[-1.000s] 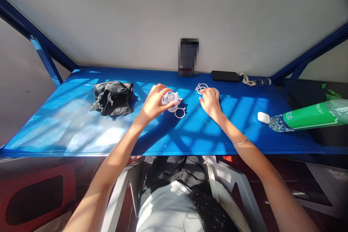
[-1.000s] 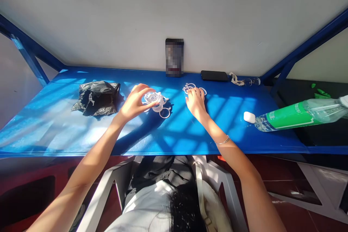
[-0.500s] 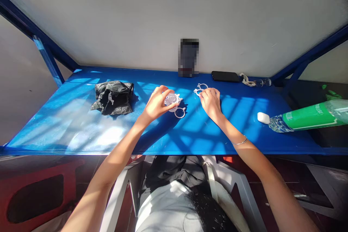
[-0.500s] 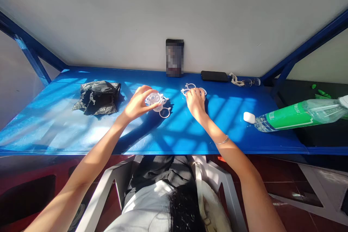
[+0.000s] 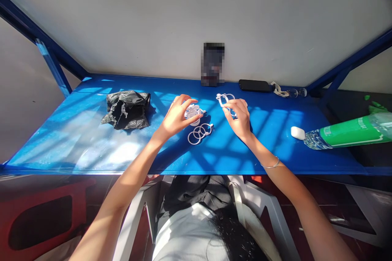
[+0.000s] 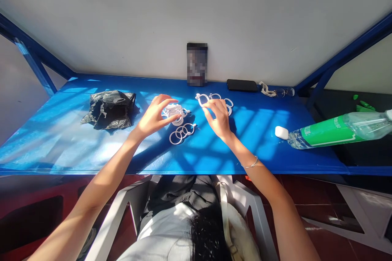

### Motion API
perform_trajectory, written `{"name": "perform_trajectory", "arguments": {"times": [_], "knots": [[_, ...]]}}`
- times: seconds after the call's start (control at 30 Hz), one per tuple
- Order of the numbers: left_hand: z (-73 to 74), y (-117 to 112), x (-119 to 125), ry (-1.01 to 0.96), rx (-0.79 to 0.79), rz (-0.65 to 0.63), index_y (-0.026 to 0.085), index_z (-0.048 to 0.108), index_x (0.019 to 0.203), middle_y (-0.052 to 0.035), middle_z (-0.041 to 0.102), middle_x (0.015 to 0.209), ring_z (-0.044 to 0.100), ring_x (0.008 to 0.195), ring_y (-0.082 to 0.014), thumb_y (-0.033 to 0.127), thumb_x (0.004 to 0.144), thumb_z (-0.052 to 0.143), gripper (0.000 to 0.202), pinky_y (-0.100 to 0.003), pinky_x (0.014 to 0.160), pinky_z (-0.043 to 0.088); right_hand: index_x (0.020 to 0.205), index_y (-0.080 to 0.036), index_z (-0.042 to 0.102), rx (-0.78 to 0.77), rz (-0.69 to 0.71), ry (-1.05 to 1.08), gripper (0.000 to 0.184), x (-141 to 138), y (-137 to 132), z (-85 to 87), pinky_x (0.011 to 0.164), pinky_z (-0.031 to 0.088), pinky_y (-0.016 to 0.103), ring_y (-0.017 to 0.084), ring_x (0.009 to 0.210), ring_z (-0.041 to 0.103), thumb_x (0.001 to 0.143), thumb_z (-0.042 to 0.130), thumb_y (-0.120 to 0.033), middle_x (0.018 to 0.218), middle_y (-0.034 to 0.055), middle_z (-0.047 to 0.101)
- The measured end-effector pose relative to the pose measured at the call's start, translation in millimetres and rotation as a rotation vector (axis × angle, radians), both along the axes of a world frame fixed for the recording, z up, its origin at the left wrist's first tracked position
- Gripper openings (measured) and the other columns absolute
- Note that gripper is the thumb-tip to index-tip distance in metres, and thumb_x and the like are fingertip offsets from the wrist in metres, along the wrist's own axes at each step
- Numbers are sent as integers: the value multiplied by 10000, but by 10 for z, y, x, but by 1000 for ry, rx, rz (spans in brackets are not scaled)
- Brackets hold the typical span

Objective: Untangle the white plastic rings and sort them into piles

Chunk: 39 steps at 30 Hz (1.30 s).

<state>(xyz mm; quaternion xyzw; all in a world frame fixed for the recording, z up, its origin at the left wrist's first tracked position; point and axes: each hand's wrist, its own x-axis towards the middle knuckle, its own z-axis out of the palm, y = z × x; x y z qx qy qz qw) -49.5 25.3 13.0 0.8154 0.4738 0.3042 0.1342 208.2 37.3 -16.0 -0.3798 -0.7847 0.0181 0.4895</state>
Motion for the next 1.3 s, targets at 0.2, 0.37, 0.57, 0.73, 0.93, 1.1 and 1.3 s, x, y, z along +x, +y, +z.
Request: {"name": "perform_trajectory", "arguments": {"times": [0.2,0.37,0.57,0.73,0.93,1.1,1.3], "knots": [[35,-103,115,-113,22,-96,230,583,1314,-107,594,1291,550,1219,-286,495,901,652,495,-459,1061,462,901,-259,723,-147,166,150,128,-156,-207,53,840,536,401,222,898,653,958,635,-331,914,46,694],[-24,-222,262,-224,-14,-238,229,520,1403,-115,623,1321,585,1209,-271,466,942,613,527,-432,1050,483,852,-255,736,-289,264,242,205,-280,-329,6,853,549,443,246,882,656,931,659,-427,872,55,712],[-52,-253,324,-347,-118,-271,220,531,1394,-105,675,1269,658,1097,-248,410,928,641,515,-391,952,540,828,-264,715,-403,358,346,240,-330,-369,-34,872,554,438,252,902,672,916,672,-483,896,51,722],[-35,-237,353,-491,-203,-278,185,621,1257,-78,721,1070,683,934,-195,409,893,664,429,-313,817,570,815,-243,678,-454,371,341,239,-348,-400,-14,870,559,423,245,909,672,909,670,-463,899,56,701],[8,-244,386,-529,-273,-203,168,669,1070,-20,671,828,617,712,-138,464,816,730,394,-259,666,536,992,-271,620,-669,416,669,265,-318,-370,20,732,580,334,182,766,667,892,697,-503,880,6,680],[14,-276,402,-488,-337,-216,172,684,1010,4,642,761,572,612,-106,460,824,709,343,-234,591,493,929,-240,686,-855,489,692,338,-312,-333,34,605,539,296,163,639,611,865,699,-572,715,-5,634],[-13,-293,433,-481,-386,-212,177,676,983,25,599,670,557,563,-107,505,814,696,369,-232,548,467,833,-200,723,-1004,469,730,413,-321,-359,79,510,457,280,145,575,526,778,745,-608,644,3,590]]}}
